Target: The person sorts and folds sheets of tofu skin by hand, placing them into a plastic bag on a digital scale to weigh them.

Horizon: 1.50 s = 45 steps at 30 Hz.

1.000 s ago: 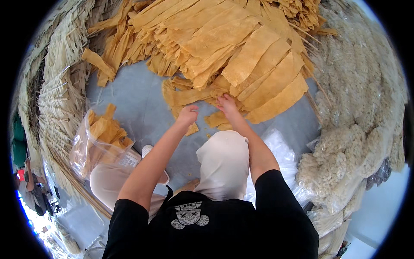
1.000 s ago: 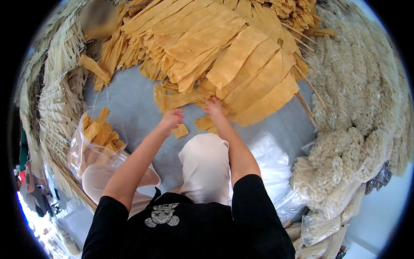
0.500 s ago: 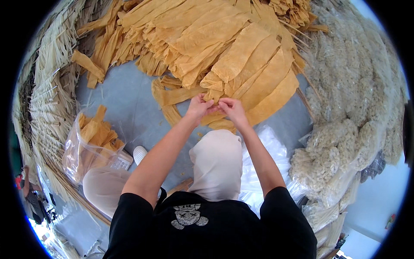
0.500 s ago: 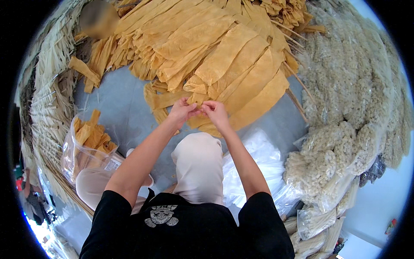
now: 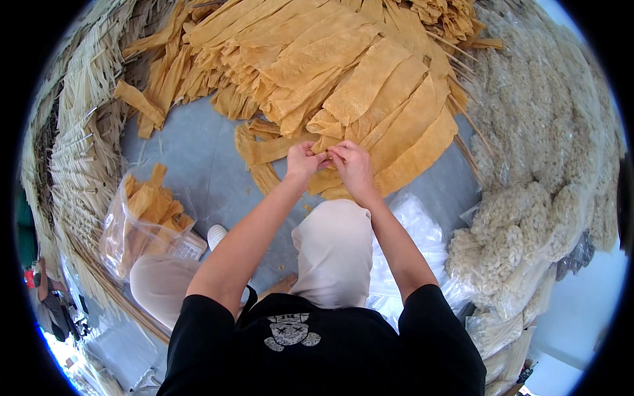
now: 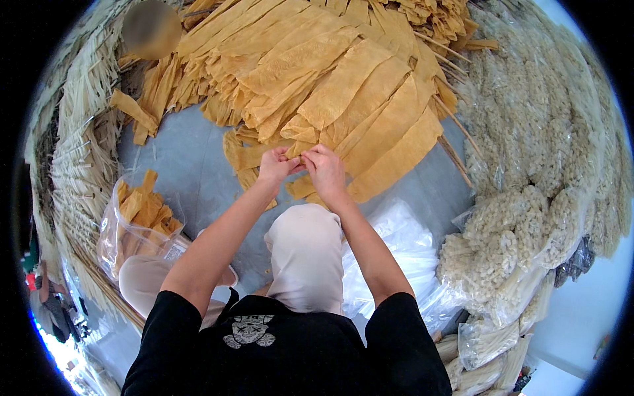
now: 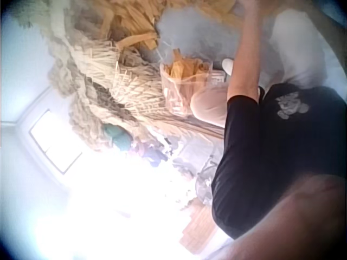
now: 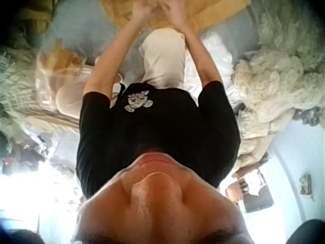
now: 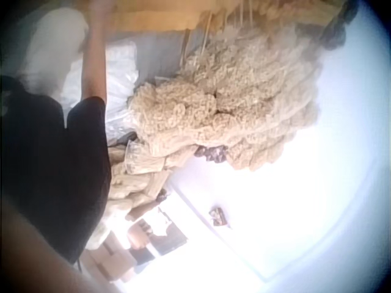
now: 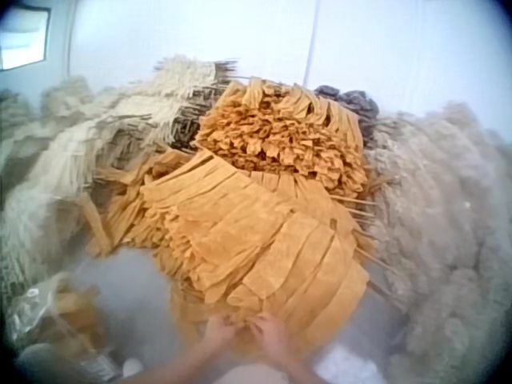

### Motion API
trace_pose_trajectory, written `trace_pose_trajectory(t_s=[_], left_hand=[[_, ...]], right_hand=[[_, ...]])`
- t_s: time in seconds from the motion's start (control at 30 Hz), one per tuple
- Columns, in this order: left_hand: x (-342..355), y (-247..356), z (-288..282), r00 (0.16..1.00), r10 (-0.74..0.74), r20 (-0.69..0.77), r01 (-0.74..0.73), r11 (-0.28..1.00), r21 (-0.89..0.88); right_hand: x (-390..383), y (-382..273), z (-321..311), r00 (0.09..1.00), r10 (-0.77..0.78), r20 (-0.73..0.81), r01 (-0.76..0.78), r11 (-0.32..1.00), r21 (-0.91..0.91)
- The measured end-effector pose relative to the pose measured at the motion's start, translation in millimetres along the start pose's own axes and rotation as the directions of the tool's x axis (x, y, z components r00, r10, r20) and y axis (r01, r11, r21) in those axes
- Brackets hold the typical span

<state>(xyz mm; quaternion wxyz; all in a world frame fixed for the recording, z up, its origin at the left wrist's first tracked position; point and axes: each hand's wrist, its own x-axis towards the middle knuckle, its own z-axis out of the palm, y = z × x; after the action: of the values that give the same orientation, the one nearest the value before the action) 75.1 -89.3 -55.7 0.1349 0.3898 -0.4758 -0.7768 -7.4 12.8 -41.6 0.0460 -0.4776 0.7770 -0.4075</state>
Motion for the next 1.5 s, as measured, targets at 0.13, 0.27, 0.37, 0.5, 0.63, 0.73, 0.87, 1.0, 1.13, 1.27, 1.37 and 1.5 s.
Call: trace_pose_trajectory(t_s=[0.13, 0.27, 0.37, 0.5, 0.63, 0.73, 0.87, 1.0, 1.13, 1.27, 1.37, 1.5], left_hand=[[-3, 4, 2, 1.000, 0.006, -0.022, -0.005, 1.000, 0.027], [-2, 3, 3, 0.997, 0.053, -0.050, -0.048, 0.994, 0.099], [-3, 4, 6, 0.992, 0.103, -0.067, -0.094, 0.988, 0.125], [-4, 3, 6, 0.988, 0.140, -0.068, -0.128, 0.980, 0.153], [-7, 3, 8, 0.980, 0.174, -0.098, -0.154, 0.970, 0.188], [-7, 3, 8, 0.964, 0.229, -0.137, -0.187, 0.946, 0.265], [-1, -5, 4, 0.939, 0.321, -0.122, -0.268, 0.907, 0.325], [-1, -6, 1, 0.935, 0.348, -0.068, -0.310, 0.897, 0.315], [-1, -6, 1, 0.939, 0.340, -0.045, -0.311, 0.898, 0.311], [-4, -3, 2, 0.942, 0.333, -0.031, -0.307, 0.898, 0.315], [-5, 5, -1, 0.884, 0.468, 0.005, -0.374, 0.701, 0.607], [3, 17, -5, 0.886, 0.460, 0.055, -0.436, 0.788, 0.434]], right_hand=[[-2, -1, 1, 0.997, -0.078, -0.011, 0.078, 0.995, -0.061], [3, -3, 3, 1.000, -0.016, 0.019, 0.016, 1.000, -0.008], [10, -1, 4, 1.000, -0.021, 0.022, 0.021, 1.000, 0.012], [11, 2, 7, 0.997, -0.073, 0.031, 0.073, 0.997, 0.013], [13, 3, 10, 0.997, -0.067, 0.045, 0.067, 0.998, -0.001], [13, 4, 11, 0.997, -0.059, 0.046, 0.059, 0.998, 0.013], [14, 3, 10, 0.998, -0.010, 0.068, 0.006, 0.999, 0.053], [14, 5, 9, 0.997, -0.002, 0.081, -0.007, 0.994, 0.111], [12, 10, 3, 0.992, -0.086, 0.097, 0.067, 0.981, 0.183], [14, 12, 1, 0.981, -0.149, 0.128, 0.128, 0.979, 0.159], [11, 11, 0, 0.965, -0.232, 0.123, 0.211, 0.964, 0.164], [3, 0, 7, 0.992, -0.110, -0.056, 0.119, 0.972, 0.201]])
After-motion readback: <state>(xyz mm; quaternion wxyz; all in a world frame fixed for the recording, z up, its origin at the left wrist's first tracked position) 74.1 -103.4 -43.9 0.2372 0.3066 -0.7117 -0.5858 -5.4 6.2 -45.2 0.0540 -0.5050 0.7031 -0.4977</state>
